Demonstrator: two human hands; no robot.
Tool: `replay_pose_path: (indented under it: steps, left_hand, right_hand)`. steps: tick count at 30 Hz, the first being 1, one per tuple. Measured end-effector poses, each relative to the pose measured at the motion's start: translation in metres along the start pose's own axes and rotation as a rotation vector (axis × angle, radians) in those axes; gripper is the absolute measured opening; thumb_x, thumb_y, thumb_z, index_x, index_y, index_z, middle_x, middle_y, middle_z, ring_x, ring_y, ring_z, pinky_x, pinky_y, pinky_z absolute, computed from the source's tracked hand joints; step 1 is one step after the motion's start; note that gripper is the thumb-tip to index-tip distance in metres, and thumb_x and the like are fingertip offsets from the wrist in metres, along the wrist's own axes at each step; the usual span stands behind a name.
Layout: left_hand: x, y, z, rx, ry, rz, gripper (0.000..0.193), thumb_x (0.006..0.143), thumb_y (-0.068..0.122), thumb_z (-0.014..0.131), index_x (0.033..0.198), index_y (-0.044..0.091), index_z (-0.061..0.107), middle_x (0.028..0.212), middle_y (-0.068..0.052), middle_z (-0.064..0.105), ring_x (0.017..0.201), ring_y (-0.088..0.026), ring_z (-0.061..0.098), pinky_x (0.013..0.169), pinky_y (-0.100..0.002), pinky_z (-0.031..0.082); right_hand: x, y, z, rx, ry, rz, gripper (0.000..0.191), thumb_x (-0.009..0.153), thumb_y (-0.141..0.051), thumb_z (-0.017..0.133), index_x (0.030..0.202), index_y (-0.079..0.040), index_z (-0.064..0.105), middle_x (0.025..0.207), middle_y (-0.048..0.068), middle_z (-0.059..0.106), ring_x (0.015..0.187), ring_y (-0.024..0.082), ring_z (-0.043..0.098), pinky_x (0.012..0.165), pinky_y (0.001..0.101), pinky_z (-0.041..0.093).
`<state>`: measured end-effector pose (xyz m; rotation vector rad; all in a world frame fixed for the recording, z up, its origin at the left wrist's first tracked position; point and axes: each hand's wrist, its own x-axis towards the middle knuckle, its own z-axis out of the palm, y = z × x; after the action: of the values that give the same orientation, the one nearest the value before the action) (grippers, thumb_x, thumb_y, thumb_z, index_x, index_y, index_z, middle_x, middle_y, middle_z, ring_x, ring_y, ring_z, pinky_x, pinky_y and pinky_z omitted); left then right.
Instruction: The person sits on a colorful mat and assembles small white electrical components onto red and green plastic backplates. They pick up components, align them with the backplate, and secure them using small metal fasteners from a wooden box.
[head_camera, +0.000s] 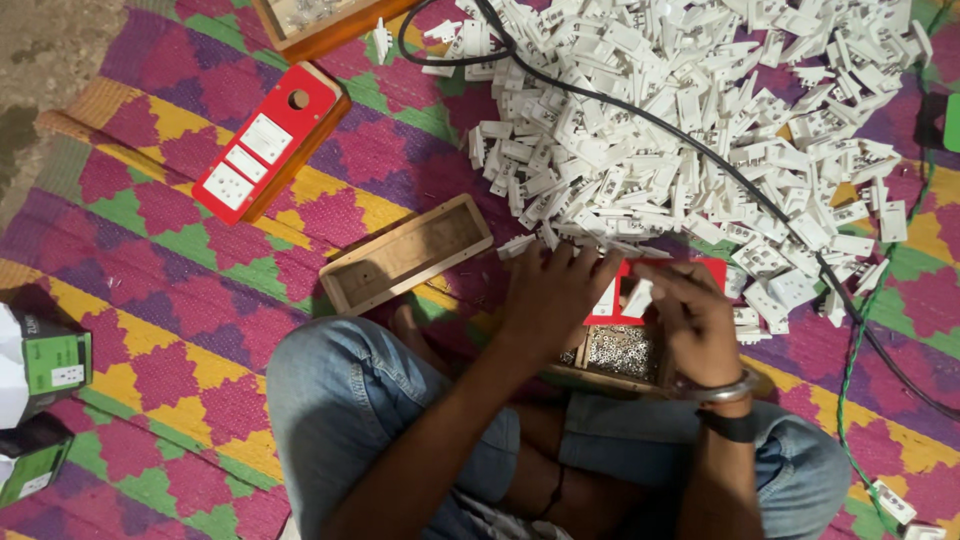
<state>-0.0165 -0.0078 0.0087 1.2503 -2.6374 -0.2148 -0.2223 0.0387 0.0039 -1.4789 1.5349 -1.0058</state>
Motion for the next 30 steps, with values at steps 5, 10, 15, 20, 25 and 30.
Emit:
replay_pose_path:
  steps: [5, 10, 15, 20, 25, 30]
  left_hand:
    - [-0.001, 0.0, -0.006, -0.014, -0.043, -0.008, 0.112, 0.047, 0.032, 0.092, 0.146, 0.01, 0.045, 0.129, -0.009, 0.056, 0.114, -0.027, 0.054, 0.098, -0.054, 0.04]
    - [-0.002, -0.001, 0.0, -0.028, -0.016, -0.049, 0.104, 0.06, 0.033, 0.09, 0.151, 0.012, 0.044, 0.129, -0.007, 0.056, 0.116, -0.026, 0.054, 0.102, -0.054, 0.039]
    - [0.007, -0.009, 0.007, -0.074, 0.038, -0.135, 0.097, 0.062, 0.03, 0.086, 0.147, 0.01, 0.045, 0.132, -0.01, 0.056, 0.117, -0.03, 0.054, 0.099, -0.06, 0.037]
    - [0.012, -0.028, 0.003, -0.161, 0.149, -0.392, 0.091, 0.065, 0.029, 0.084, 0.145, 0.011, 0.046, 0.126, -0.009, 0.057, 0.116, -0.033, 0.052, 0.105, -0.064, 0.033]
    - [0.011, -0.029, 0.001, -0.151, 0.223, -0.385, 0.095, 0.061, 0.028, 0.084, 0.146, 0.008, 0.045, 0.126, -0.01, 0.058, 0.115, -0.033, 0.053, 0.103, -0.064, 0.033]
    - [0.011, -0.03, 0.003, -0.118, 0.199, -0.372, 0.093, 0.064, 0.026, 0.083, 0.147, 0.008, 0.045, 0.125, -0.011, 0.057, 0.112, -0.034, 0.053, 0.1, -0.061, 0.034]
  right_hand:
    - [-0.001, -0.014, 0.018, -0.324, 0.292, -0.239, 0.028, 0.099, 0.001, 0.068, 0.126, -0.002, 0.073, 0.112, 0.012, 0.066, 0.088, 0.018, 0.064, 0.077, 0.0314, 0.053]
    - [-0.001, -0.013, 0.024, -0.254, 0.272, 0.0, 0.014, 0.091, -0.007, 0.078, 0.103, -0.002, 0.073, 0.083, 0.008, 0.069, 0.068, 0.016, 0.069, 0.061, 0.0302, 0.052]
    - [-0.006, 0.019, 0.014, -0.216, 0.445, -0.03, 0.014, 0.095, -0.005, 0.074, 0.108, -0.001, 0.074, 0.086, 0.01, 0.07, 0.075, 0.016, 0.067, 0.066, 0.0303, 0.051]
    - [0.011, 0.07, -0.04, -0.347, 0.622, -0.021, 0.011, 0.1, -0.006, 0.071, 0.11, -0.003, 0.072, 0.099, 0.013, 0.072, 0.083, 0.025, 0.073, 0.073, 0.0357, 0.057]
    - [0.071, 0.114, -0.045, -0.868, 0.365, -0.005, 0.017, 0.085, -0.011, 0.076, 0.101, -0.008, 0.079, 0.098, 0.022, 0.069, 0.08, 0.042, 0.068, 0.069, 0.0494, 0.055]
    - [0.072, 0.111, -0.04, -0.629, 0.433, 0.048, 0.023, 0.08, -0.007, 0.081, 0.102, -0.002, 0.075, 0.089, 0.016, 0.073, 0.078, 0.03, 0.071, 0.072, 0.0411, 0.058]
